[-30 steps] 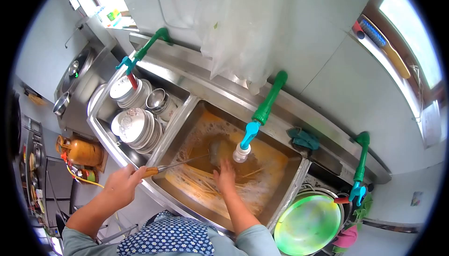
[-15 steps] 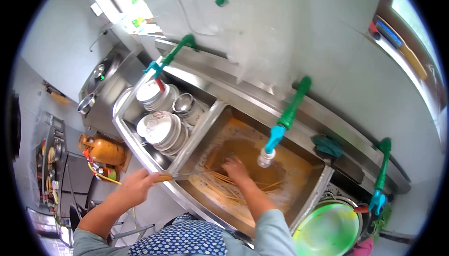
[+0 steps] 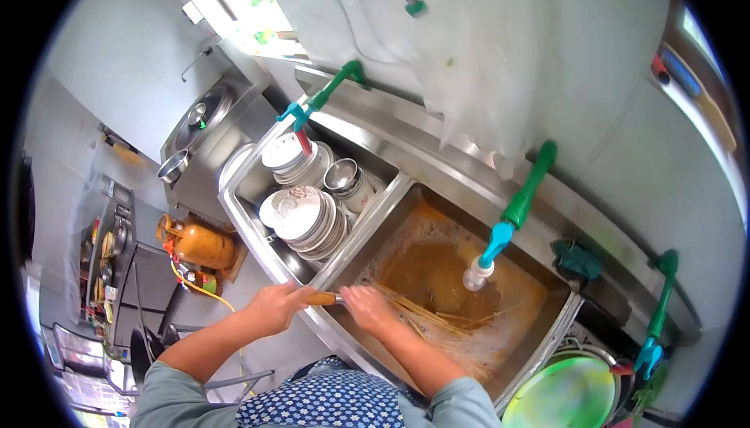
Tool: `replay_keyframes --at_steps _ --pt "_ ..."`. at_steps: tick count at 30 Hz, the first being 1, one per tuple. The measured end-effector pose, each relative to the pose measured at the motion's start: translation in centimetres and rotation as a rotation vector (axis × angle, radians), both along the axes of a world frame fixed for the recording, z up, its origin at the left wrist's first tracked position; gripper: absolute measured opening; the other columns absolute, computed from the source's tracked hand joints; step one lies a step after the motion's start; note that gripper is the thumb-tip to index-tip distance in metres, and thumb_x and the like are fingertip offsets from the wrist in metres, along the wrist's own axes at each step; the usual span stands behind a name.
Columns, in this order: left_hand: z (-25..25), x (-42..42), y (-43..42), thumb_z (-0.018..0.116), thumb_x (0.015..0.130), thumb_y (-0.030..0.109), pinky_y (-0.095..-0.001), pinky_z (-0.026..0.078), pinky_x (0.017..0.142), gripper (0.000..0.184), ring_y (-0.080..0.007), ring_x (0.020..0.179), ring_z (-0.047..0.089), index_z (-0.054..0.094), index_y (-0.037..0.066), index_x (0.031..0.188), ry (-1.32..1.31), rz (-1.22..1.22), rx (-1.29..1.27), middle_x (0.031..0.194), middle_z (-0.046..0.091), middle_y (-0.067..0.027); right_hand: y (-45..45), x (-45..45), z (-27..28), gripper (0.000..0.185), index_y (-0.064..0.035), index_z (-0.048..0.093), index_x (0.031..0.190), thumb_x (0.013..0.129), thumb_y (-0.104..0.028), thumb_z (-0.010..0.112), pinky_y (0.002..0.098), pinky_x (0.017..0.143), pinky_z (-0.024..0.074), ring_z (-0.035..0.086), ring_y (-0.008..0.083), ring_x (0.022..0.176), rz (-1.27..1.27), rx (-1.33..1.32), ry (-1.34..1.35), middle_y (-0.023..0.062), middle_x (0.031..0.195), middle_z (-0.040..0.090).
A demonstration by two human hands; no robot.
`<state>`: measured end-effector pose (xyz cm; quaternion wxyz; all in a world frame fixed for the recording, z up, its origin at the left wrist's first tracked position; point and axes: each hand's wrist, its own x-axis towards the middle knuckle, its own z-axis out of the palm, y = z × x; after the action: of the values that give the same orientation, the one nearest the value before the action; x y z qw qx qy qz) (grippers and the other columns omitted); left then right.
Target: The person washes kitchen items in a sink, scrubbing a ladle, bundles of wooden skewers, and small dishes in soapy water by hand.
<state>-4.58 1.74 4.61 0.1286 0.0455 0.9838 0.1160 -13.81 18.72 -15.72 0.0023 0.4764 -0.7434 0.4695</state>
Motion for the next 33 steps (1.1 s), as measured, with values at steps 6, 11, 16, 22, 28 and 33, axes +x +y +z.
replay_keyframes --at_steps 6,11,16,22,28,33 --pt "4.5 -1.0 1.0 0.064 0.089 0.022 -0.0381 0.050 0.066 0.042 -0.0296 0.074 0.061 0.055 0.009 0.128 -0.022 0.007 0.134 0.092 0.061 -0.0131 5.1 -1.2 1.1 0.009 -0.0026 0.058 0.088 0.086 -0.012 0.059 0.0446 0.071 0.0473 0.058 0.0379 0.080 0.005 0.254 -0.207 0.0191 0.080 0.057" --pt "9.5 -0.9 0.3 0.060 0.094 0.027 -0.0292 0.048 0.069 0.047 -0.0163 0.075 0.055 0.050 0.009 0.136 0.456 0.251 0.701 0.105 0.060 -0.0093 7.2 -3.0 11.4 0.011 -0.0028 0.059 0.093 0.095 -0.013 0.056 0.0338 0.078 0.0470 0.059 0.0249 0.084 -0.253 0.034 -0.709 0.0093 0.086 0.060" --pt "3.8 2.2 -1.9 0.059 0.095 0.030 -0.0273 0.047 0.072 0.046 -0.0126 0.074 0.053 0.051 0.007 0.135 0.406 0.531 0.759 0.104 0.060 -0.0075 10.8 -5.6 15.7 0.015 -0.0003 0.060 0.089 0.096 -0.013 0.057 0.0334 0.075 0.0478 0.059 0.0206 0.083 -0.418 -0.046 -0.330 0.0106 0.089 0.060" --pt "-3.3 5.0 -2.7 0.055 0.097 0.027 -0.0298 0.049 0.073 0.039 -0.0167 0.075 0.057 0.055 0.004 0.129 0.360 0.687 0.832 0.098 0.062 -0.0088 10.2 -6.3 20.8 0.024 -0.0015 0.061 0.087 0.100 -0.020 0.053 0.0215 0.057 0.0475 0.059 0.0097 0.061 -0.503 -0.433 -0.511 0.0062 0.081 0.063" --pt "-4.1 6.2 -3.4 0.056 0.095 0.025 -0.0319 0.050 0.075 0.037 -0.0202 0.079 0.060 0.056 0.006 0.127 0.349 0.734 0.809 0.100 0.063 -0.0118 2.3 -12.6 22.2 0.022 -0.0004 0.056 0.088 0.100 -0.019 0.052 0.0263 0.063 0.0544 0.062 0.0143 0.065 -0.514 -0.644 -0.591 0.0094 0.082 0.062" --pt "-5.4 8.4 -4.7 0.056 0.094 0.022 -0.0328 0.050 0.076 0.034 -0.0220 0.081 0.061 0.059 0.005 0.124 0.317 0.762 0.751 0.101 0.063 -0.0135 -4.6 -18.1 17.2 0.025 -0.0017 0.052 0.086 0.099 -0.023 0.054 0.0285 0.070 0.0574 0.067 0.0190 0.074 -0.516 -0.805 -0.764 0.0107 0.083 0.062"
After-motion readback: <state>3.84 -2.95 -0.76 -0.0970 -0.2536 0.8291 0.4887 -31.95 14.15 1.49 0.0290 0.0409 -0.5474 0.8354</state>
